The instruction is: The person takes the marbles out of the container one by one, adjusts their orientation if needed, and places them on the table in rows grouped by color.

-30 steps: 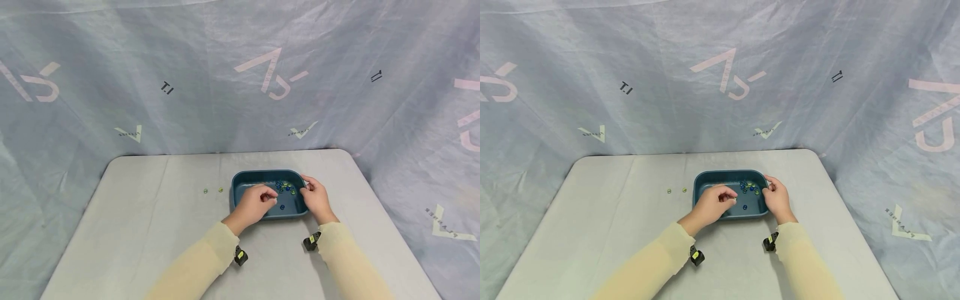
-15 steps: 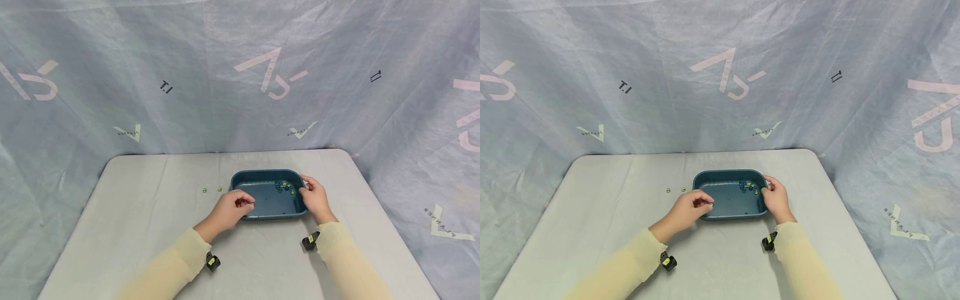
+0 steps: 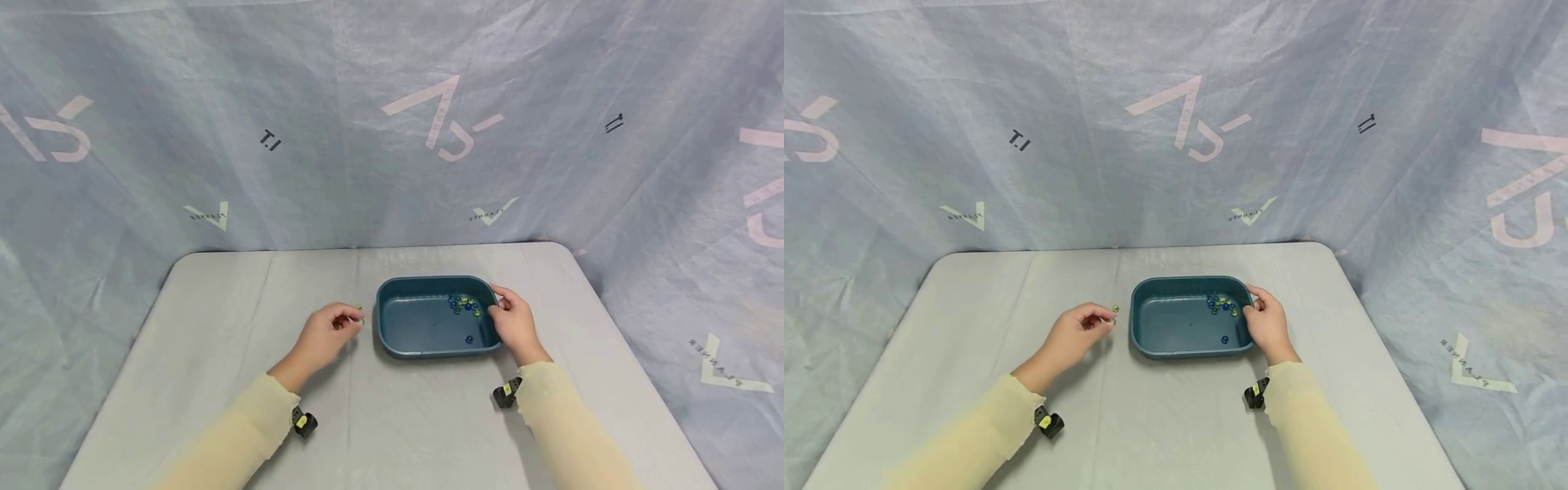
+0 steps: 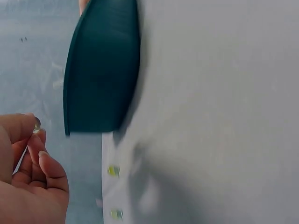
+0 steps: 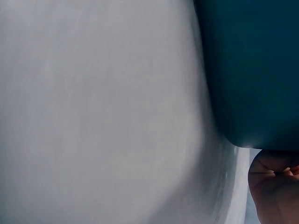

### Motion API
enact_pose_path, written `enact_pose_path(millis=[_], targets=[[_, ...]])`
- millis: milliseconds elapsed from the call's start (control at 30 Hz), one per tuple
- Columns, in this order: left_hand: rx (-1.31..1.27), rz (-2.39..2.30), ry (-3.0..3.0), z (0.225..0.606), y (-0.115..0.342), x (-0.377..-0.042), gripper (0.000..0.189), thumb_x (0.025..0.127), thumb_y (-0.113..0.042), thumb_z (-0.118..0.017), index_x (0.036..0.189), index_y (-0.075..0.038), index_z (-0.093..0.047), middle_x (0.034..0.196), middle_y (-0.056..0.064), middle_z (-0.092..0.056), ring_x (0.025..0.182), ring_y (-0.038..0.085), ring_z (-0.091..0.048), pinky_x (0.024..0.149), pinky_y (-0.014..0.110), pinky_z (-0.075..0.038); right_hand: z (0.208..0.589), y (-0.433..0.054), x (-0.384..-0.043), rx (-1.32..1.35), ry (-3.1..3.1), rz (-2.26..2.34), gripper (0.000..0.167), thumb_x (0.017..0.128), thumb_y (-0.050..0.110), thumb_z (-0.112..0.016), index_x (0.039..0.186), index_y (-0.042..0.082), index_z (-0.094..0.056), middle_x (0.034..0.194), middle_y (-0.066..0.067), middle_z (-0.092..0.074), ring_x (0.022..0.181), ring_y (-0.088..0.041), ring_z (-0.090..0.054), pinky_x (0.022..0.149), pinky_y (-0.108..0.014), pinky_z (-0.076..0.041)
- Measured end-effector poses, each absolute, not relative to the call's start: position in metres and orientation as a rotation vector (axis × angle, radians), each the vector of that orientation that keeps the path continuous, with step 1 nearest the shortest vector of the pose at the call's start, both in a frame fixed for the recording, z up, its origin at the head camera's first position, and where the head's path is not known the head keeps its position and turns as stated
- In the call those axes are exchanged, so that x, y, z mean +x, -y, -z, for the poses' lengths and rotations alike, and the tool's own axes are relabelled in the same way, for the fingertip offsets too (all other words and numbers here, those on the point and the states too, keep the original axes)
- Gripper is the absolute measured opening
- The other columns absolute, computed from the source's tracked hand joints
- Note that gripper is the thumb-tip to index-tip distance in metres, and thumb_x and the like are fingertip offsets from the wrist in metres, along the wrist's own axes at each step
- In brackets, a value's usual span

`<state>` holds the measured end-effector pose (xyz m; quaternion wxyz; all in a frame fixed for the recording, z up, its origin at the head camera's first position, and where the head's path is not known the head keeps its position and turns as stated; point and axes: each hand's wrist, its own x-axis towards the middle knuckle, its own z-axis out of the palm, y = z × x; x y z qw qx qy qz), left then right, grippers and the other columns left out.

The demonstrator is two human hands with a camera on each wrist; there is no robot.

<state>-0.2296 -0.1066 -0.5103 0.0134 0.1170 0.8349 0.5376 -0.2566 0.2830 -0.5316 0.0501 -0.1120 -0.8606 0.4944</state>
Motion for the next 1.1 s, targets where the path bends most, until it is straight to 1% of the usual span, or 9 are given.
enact_pose_path(millis=[233, 433, 633, 800, 967, 1100], targets=[[0.265, -1.613, -2.643, 0.511, 0.143, -0.232, 0.017, 0.098, -0.013, -0.073, 0.112, -0.005, -0.075, 0.093, 0.002, -0.066, 0.080, 0.022, -0.058, 0.065, 0.029, -0.051, 0.532, -0.283, -0.258, -0.332, 2.619, -1.517, 0.050, 0.098, 0.004, -0.056, 0.148, 0.012, -0.057, 0.082, -0.005, -0.045, 0.069, -0.021, -0.044, 0.059, -0.030, -0.037], [0.185, -1.593, -2.700, 0.512, 0.161, -0.237, 0.017, 0.097, -0.013, -0.073, 0.112, -0.005, -0.075, 0.091, 0.006, -0.063, 0.078, 0.022, -0.056, 0.061, 0.028, -0.049, 0.531, -0.283, -0.257, -0.330, 2.619, -1.518, 0.050, 0.098, 0.004, -0.056, 0.147, 0.012, -0.058, 0.083, -0.006, -0.045, 0.070, -0.022, -0.044, 0.060, -0.030, -0.037], [0.134, -1.550, -2.751, 0.510, 0.171, -0.246, 0.015, 0.099, -0.015, -0.072, 0.112, -0.007, -0.075, 0.094, 0.007, -0.063, 0.082, 0.023, -0.056, 0.064, 0.028, -0.048, 0.532, -0.283, -0.258, -0.333, 2.611, -1.526, 0.050, 0.098, 0.004, -0.056, 0.147, 0.012, -0.059, 0.082, -0.005, -0.046, 0.068, -0.021, -0.044, 0.059, -0.029, -0.037], [0.118, -1.518, -2.806, 0.511, 0.181, -0.258, 0.018, 0.100, -0.015, -0.070, 0.114, -0.005, -0.074, 0.096, 0.008, -0.064, 0.085, 0.023, -0.056, 0.067, 0.030, -0.048, 0.532, -0.283, -0.258, -0.334, 2.600, -1.525, 0.049, 0.097, 0.004, -0.057, 0.146, 0.012, -0.059, 0.082, -0.005, -0.046, 0.068, -0.021, -0.043, 0.059, -0.029, -0.037], [0.067, -1.452, -2.848, 0.525, 0.191, -0.265, 0.018, 0.100, -0.013, -0.069, 0.114, -0.003, -0.074, 0.096, 0.009, -0.066, 0.086, 0.023, -0.056, 0.073, 0.034, -0.047, 0.532, -0.283, -0.258, -0.339, 2.614, -1.518, 0.049, 0.098, 0.004, -0.057, 0.147, 0.012, -0.059, 0.083, -0.005, -0.046, 0.070, -0.022, -0.044, 0.060, -0.030, -0.037], [0.031, -1.425, -2.824, 0.539, 0.194, -0.269, 0.016, 0.099, -0.013, -0.069, 0.112, -0.005, -0.074, 0.097, 0.008, -0.067, 0.088, 0.023, -0.058, 0.077, 0.037, -0.048, 0.533, -0.284, -0.257, -0.350, 2.626, -1.511, 0.049, 0.098, 0.004, -0.056, 0.147, 0.012, -0.058, 0.084, -0.006, -0.046, 0.072, -0.022, -0.044, 0.061, -0.030, -0.037]])
